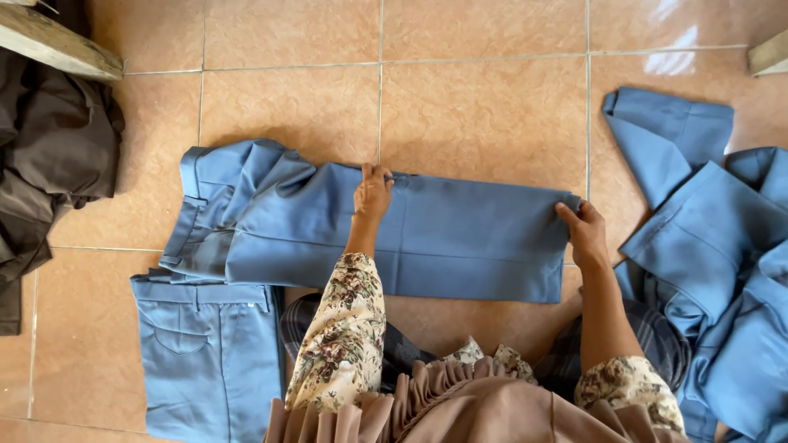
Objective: The person sits on a tiled floor and folds multiple pairs of blue trousers by hand. Each pair is laid flat, folded lengthwise, then folded into a compact rectangle and placed into a growing stack.
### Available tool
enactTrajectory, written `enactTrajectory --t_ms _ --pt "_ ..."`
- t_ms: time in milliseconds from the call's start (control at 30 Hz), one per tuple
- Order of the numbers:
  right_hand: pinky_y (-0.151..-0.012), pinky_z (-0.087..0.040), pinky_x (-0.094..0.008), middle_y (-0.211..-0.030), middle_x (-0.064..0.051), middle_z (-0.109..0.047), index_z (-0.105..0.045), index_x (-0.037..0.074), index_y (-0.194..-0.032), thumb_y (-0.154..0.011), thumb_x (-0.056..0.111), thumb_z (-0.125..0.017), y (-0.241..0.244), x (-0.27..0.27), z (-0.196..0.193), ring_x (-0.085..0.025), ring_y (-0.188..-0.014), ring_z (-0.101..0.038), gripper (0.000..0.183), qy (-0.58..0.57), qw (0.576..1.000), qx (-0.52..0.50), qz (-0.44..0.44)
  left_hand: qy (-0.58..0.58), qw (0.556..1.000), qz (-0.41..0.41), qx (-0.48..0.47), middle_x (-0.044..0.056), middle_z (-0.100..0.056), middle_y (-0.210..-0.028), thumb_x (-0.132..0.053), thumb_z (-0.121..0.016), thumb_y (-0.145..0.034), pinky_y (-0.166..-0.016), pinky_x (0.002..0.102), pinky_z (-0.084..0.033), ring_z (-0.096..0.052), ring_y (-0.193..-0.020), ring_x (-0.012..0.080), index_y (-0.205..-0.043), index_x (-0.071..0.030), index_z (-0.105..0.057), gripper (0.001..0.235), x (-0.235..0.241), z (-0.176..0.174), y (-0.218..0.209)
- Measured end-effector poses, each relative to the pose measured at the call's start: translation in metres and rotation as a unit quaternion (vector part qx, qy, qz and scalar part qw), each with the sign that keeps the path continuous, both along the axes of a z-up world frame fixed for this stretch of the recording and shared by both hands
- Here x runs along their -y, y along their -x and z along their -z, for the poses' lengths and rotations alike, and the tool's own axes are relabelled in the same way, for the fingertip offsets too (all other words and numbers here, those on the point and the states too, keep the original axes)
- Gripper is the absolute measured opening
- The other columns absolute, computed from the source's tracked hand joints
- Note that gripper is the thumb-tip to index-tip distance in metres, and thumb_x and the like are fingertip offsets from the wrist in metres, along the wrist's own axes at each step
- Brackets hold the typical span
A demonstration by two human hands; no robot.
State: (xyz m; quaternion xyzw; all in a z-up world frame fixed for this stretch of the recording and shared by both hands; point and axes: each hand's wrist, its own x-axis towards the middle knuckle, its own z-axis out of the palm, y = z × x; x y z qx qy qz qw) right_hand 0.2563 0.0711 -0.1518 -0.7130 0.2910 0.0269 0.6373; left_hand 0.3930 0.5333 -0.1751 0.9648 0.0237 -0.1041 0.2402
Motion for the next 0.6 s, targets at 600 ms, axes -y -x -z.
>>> enactTrajectory --t_ms 600 --pt "-0.098 -0.041 -0.053 -0.132 -0.022 -0.063 -0.059 0.006 -0.140 -0.086 -0.003 -0.078 0.004 -0.052 -0.014 -0.043 -0.123 -0.056 0.058 0.476 0.854 0.206 -0.023 -0.197 0.965 0.019 0.171 0.017 -0.033 -0.146 -0.015 -0.070 -0.091 -0.084 0.043 -0.053 -0.060 -0.111 0.0304 -0.146 -0.018 -0.046 0.059 0.058 -0.071 0.032"
